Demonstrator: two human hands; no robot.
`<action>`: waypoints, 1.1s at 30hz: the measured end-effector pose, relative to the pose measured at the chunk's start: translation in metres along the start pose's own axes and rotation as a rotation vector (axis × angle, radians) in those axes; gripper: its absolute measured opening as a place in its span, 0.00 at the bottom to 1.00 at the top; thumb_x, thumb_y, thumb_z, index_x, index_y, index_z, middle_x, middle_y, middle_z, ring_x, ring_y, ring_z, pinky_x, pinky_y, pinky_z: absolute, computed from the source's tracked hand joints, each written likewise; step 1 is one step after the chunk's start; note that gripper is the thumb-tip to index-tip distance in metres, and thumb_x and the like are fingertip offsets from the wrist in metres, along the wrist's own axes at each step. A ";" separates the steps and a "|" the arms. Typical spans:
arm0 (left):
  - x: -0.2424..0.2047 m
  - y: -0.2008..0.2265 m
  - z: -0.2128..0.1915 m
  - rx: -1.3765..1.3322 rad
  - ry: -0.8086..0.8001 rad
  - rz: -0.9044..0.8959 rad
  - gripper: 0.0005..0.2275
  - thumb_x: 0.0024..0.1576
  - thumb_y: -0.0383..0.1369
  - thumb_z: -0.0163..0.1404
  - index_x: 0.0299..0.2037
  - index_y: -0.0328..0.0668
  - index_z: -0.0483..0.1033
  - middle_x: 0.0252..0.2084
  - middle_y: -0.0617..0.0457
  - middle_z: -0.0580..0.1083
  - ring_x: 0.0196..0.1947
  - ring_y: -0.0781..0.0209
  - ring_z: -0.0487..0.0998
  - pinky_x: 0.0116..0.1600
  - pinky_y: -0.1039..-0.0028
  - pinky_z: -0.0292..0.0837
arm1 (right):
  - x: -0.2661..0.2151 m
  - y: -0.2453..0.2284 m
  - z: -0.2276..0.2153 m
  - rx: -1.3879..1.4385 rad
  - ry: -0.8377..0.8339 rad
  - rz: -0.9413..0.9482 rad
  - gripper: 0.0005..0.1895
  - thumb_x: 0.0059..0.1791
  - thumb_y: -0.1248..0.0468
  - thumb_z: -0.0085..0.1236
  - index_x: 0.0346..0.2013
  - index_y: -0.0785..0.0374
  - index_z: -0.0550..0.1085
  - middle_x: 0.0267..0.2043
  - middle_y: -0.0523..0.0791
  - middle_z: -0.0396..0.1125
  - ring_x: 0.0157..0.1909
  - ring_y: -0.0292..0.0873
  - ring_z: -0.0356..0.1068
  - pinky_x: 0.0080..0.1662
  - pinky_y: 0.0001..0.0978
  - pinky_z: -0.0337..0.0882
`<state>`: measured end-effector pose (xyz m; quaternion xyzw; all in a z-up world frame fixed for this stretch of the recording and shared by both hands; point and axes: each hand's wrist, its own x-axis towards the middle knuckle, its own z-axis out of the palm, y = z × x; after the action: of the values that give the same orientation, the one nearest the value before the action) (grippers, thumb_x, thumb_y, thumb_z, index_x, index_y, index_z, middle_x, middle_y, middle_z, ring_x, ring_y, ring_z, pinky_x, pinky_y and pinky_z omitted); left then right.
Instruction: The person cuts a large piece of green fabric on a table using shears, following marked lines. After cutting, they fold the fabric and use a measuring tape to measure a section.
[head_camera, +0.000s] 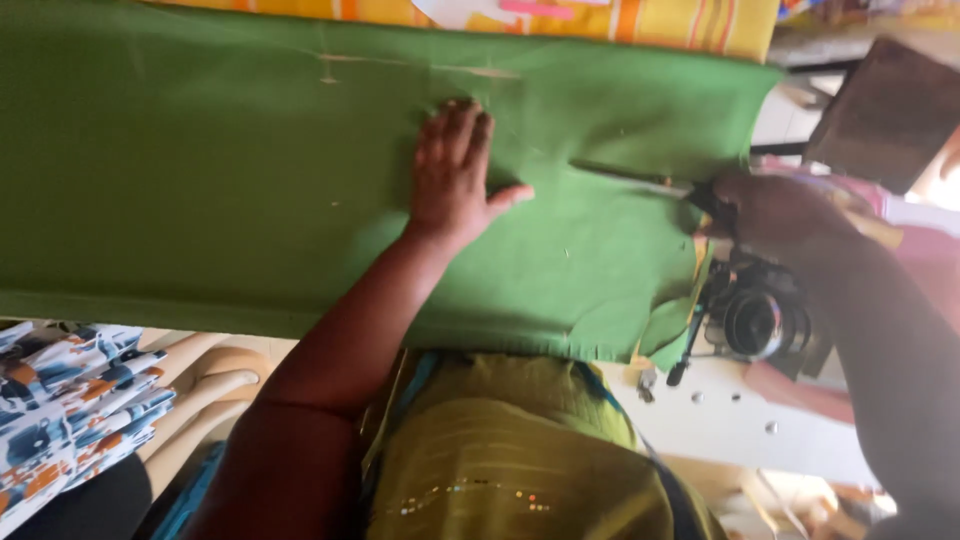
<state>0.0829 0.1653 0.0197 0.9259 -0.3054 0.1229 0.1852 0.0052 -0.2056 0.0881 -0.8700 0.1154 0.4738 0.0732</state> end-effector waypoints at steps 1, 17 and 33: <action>-0.004 -0.002 0.007 0.051 -0.043 -0.006 0.42 0.54 0.68 0.56 0.63 0.36 0.69 0.68 0.40 0.64 0.69 0.36 0.63 0.70 0.45 0.60 | 0.028 0.030 0.030 -0.171 0.233 -0.268 0.22 0.51 0.43 0.53 0.53 0.49 0.76 0.45 0.45 0.75 0.38 0.50 0.79 0.42 0.42 0.80; -0.003 -0.002 0.011 0.065 -0.059 -0.036 0.50 0.46 0.72 0.62 0.66 0.35 0.67 0.69 0.41 0.64 0.69 0.36 0.62 0.73 0.46 0.57 | 0.005 -0.045 0.005 0.015 -0.044 -0.078 0.33 0.39 0.33 0.65 0.42 0.57 0.77 0.28 0.50 0.75 0.34 0.50 0.75 0.41 0.39 0.71; -0.004 -0.005 0.018 0.059 0.123 0.010 0.49 0.38 0.72 0.61 0.58 0.35 0.73 0.62 0.40 0.69 0.65 0.38 0.68 0.68 0.47 0.64 | 0.005 -0.088 0.050 0.502 0.113 -0.158 0.26 0.41 0.47 0.74 0.38 0.63 0.75 0.19 0.47 0.66 0.27 0.46 0.73 0.36 0.28 0.69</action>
<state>0.0849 0.1640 0.0007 0.9202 -0.2941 0.1896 0.1755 -0.0084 -0.1096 0.0584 -0.8559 0.1652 0.3739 0.3168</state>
